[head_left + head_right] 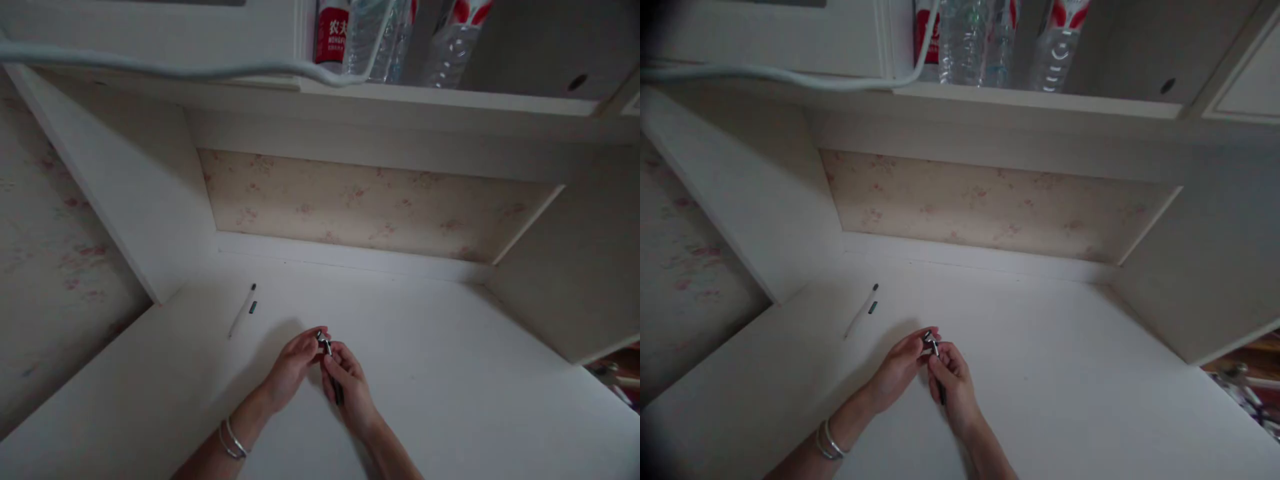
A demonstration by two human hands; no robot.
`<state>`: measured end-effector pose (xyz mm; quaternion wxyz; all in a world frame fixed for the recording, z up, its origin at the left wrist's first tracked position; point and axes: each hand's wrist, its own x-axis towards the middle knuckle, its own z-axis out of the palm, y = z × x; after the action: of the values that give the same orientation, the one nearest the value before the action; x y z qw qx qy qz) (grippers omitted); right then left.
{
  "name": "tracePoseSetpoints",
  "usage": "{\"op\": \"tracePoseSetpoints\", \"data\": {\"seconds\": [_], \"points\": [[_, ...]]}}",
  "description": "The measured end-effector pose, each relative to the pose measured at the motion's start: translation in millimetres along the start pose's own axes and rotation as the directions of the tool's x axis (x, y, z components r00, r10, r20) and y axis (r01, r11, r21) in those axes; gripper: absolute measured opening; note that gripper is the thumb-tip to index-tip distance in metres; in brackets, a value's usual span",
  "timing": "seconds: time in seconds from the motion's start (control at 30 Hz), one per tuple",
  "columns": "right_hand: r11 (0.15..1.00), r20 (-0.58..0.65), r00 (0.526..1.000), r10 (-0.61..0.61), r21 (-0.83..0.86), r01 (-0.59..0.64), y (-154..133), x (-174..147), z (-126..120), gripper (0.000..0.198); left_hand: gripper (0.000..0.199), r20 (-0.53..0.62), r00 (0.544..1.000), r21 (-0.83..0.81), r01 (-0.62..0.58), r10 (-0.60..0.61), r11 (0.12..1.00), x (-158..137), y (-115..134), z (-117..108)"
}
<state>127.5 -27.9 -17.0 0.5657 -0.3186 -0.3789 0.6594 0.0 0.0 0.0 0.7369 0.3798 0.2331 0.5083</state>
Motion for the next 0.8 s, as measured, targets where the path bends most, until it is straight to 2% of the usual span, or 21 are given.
{"op": "tracePoseSetpoints", "data": {"seconds": [0.27, 0.53, 0.8], "points": [[0.978, 0.064, 0.989, 0.13, 0.155, -0.139, -9.3, -6.0, 10.5, 0.032, 0.037, 0.018, 0.997, -0.063, 0.076, -0.075, 0.995, -1.7, 3.0, -2.0], [0.959, 0.099, 0.973, 0.211, 0.171, -0.225, -11.3, -13.3, 14.1, 0.031, 0.034, 0.077, 0.984, -0.115, 0.172, -0.163, 0.978, -3.6, 4.9, -2.3], [0.97, 0.099, 0.978, 0.183, 0.145, -0.196, -7.8, -14.4, 15.7, 0.039, 0.035, 0.078, 0.981, -0.129, 0.189, -0.18, 0.973, -2.8, 1.9, -5.3]]}}
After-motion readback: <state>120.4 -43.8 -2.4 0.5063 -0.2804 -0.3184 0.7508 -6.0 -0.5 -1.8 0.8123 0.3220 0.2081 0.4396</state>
